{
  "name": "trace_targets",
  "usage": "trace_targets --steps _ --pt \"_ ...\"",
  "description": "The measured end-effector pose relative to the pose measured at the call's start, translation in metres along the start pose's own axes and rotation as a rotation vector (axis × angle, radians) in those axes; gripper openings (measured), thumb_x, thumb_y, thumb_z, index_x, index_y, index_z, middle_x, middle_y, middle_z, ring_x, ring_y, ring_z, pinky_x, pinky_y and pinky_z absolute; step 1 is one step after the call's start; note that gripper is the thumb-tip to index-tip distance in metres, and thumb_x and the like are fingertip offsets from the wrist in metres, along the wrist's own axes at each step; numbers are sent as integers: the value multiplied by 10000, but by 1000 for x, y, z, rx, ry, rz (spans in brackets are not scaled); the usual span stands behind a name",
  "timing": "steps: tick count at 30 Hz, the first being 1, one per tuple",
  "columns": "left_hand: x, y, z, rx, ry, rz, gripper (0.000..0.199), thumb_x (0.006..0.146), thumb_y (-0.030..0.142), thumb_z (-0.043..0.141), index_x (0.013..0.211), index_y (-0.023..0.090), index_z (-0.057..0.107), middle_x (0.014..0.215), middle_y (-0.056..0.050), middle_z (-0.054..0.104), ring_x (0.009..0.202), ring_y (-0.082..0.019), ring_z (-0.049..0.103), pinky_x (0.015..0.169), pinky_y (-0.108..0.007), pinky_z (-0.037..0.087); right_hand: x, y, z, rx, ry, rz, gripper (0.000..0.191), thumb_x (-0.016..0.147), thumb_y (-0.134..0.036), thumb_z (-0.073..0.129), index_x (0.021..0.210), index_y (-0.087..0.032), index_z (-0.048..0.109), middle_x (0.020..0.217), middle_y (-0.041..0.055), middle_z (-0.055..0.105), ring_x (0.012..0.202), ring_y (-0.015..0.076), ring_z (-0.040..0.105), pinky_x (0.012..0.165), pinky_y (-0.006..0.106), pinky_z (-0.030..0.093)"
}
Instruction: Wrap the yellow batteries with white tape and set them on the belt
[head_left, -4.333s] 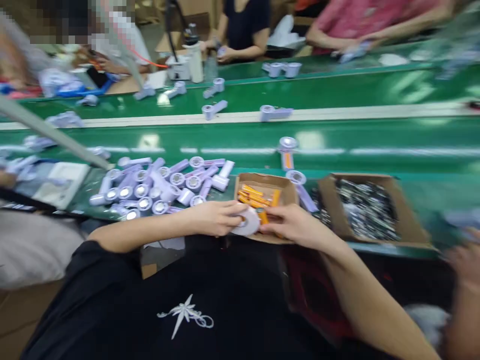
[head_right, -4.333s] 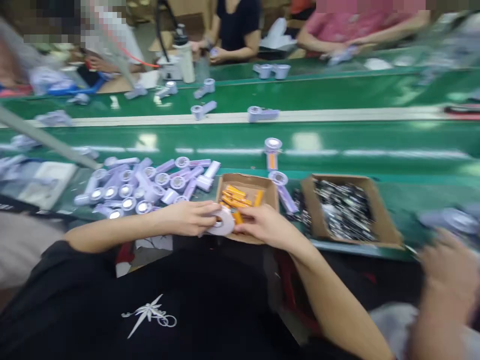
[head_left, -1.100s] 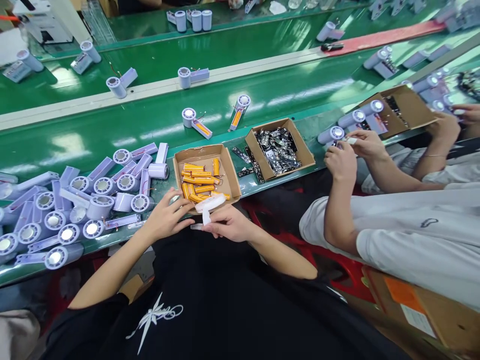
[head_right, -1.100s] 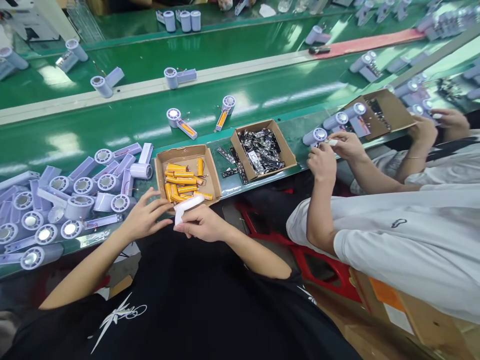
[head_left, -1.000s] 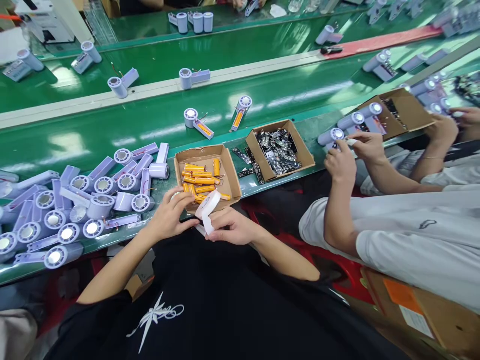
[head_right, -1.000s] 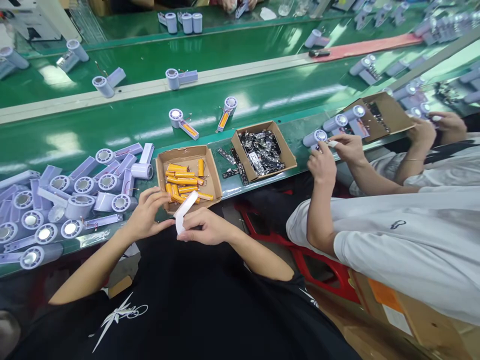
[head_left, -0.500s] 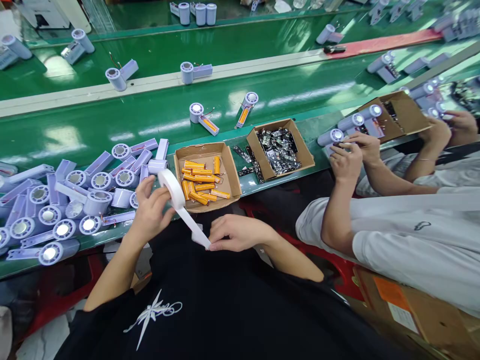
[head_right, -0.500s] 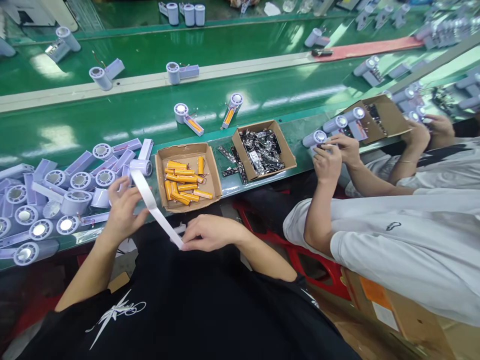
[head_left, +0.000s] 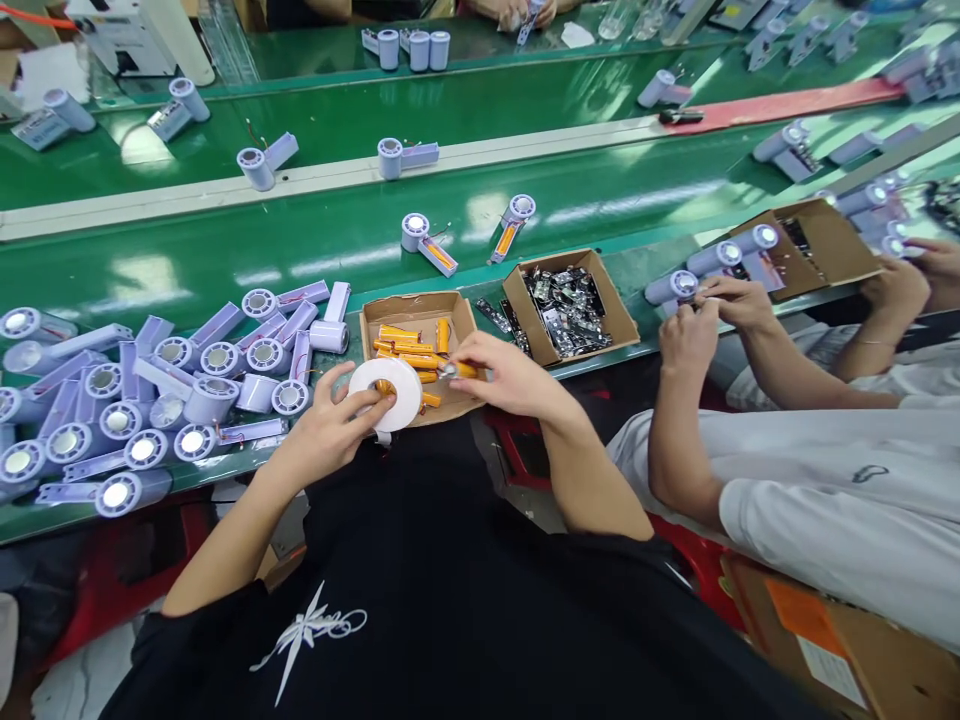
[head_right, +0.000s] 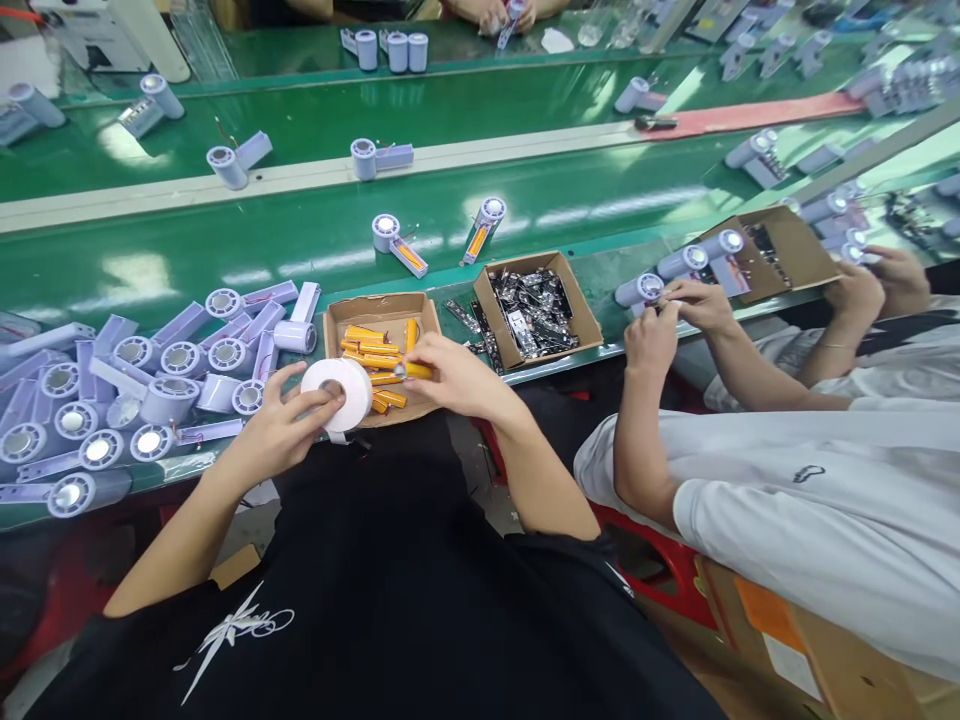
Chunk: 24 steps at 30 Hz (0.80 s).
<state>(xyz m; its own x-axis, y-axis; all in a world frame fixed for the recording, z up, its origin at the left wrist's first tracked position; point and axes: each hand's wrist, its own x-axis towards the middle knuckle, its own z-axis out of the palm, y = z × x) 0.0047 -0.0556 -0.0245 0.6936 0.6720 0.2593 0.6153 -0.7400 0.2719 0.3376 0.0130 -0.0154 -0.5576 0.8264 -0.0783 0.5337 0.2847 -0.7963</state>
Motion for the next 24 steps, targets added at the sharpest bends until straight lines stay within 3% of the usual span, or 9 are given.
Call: trace_targets --steps 2,5,10,14,15,17,20,22,24 --pt "1 0 -6 26 -64 23 859 855 -17 671 1632 324 540 1366 -102 756 1583 -427 408 1258 -716 479 -8 -7 -6 328 115 30 411 884 -468 887 1188 -209 790 1132 93 822 1070 262 794 983 407 657" --pt "5 0 -12 44 -159 68 880 842 -12 680 1636 341 545 1433 -90 735 1546 -395 487 1276 -672 490 -11 -20 0 537 95 107 585 725 -531 995 1178 -208 814 1018 53 851 954 261 824 912 380 696" --pt "18 0 -24 100 -224 124 818 897 3 664 1630 348 556 1487 -83 712 1567 -396 478 1158 -564 623 -5 -25 11 497 -34 94 368 808 -442 943 1077 -208 852 1044 28 869 1053 291 828 944 377 692" --pt "29 0 -42 157 -233 163 821 917 -50 583 1645 325 535 1458 -72 725 1597 -404 436 1135 -560 636 -6 -17 20 812 -103 120 461 783 -402 958 1176 -195 833 1165 71 863 1148 291 822 1038 420 677" --pt "30 2 -44 158 -222 158 820 917 -54 576 1645 321 533 1460 -71 723 1613 -407 412 1155 -578 622 -7 -15 29 898 -48 145 517 755 -405 978 1199 -190 824 1158 81 864 1138 289 825 1037 427 678" --pt "28 8 -41 138 -186 141 792 921 -49 577 1624 314 555 1458 -68 724 1626 -416 388 1197 -623 586 -8 -14 53 1050 181 204 614 702 -431 1014 1230 -194 808 1134 87 869 1095 277 834 1021 424 682" --pt "21 22 -21 92 -97 87 688 951 -16 596 1566 291 611 1360 -82 766 1586 -426 445 1183 -653 588 -9 -12 89 1162 532 288 615 634 -479 1047 1138 -216 811 1073 81 878 996 256 844 970 396 693" --pt "18 30 -7 81 -30 35 646 966 4 614 1550 282 626 1283 -91 790 1565 -430 477 1172 -667 593 -9 -10 97 1166 601 312 608 617 -505 1051 1099 -220 813 1068 91 878 984 263 845 950 399 698" --pt "19 32 -2 79 -32 16 657 970 9 624 1564 289 617 1295 -92 787 1579 -422 477 1201 -672 575 -7 -7 85 1152 532 302 649 647 -502 1039 1186 -220 814 1136 105 872 1066 277 837 989 416 688"
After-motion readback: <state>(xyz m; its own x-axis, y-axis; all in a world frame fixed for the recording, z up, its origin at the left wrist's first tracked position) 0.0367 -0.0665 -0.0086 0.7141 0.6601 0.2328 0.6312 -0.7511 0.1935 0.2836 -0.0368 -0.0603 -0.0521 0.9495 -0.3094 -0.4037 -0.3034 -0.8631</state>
